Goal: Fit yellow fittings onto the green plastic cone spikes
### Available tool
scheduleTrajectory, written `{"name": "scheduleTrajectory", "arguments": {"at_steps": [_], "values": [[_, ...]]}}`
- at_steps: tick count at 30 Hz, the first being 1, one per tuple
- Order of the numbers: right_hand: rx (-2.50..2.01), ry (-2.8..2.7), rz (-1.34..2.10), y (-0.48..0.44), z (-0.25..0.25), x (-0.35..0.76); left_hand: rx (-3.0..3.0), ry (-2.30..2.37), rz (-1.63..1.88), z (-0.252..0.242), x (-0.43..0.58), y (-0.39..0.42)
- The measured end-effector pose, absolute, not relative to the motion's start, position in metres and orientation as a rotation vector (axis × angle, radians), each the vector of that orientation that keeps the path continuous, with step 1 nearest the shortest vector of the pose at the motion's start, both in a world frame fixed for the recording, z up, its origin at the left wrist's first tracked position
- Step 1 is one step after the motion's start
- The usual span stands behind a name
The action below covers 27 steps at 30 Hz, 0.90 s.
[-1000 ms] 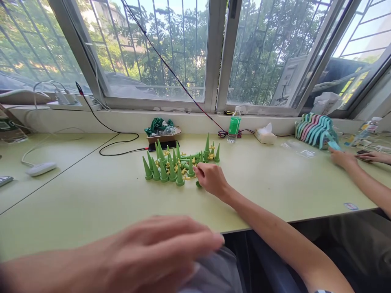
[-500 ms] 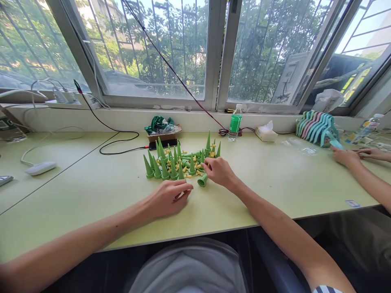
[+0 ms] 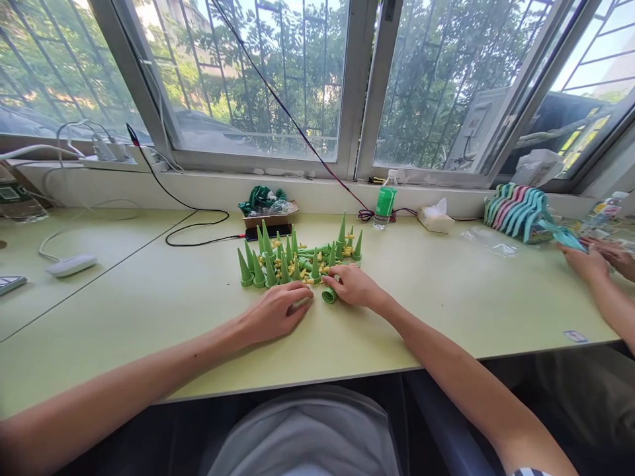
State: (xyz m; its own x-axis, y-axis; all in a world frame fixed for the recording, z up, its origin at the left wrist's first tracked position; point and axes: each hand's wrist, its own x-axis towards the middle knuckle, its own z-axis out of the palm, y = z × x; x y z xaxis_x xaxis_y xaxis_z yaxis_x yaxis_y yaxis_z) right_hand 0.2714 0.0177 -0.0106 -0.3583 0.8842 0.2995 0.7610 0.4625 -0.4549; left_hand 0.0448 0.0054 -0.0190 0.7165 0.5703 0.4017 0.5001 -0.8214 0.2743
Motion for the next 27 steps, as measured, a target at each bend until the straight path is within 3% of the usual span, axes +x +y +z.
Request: {"name": "scheduleTrajectory", "arguments": {"at_steps": [8, 15, 27], "values": [[-1.346, -2.162, 0.357, 0.016, -0.010, 0.267, 2.660, 0.874, 0.787, -0.016, 0.046, 0.002], [-1.217, -2.101, 0.617, -0.001, -0.003, 0.260, 2.446, 0.966, 0.839, -0.011, 0.050, -0.003], [-1.072, -2.167, 0.594, 0.000, -0.007, 0.256, 1.641, 0.824, 0.693, -0.008, 0.051, -0.001]]}}
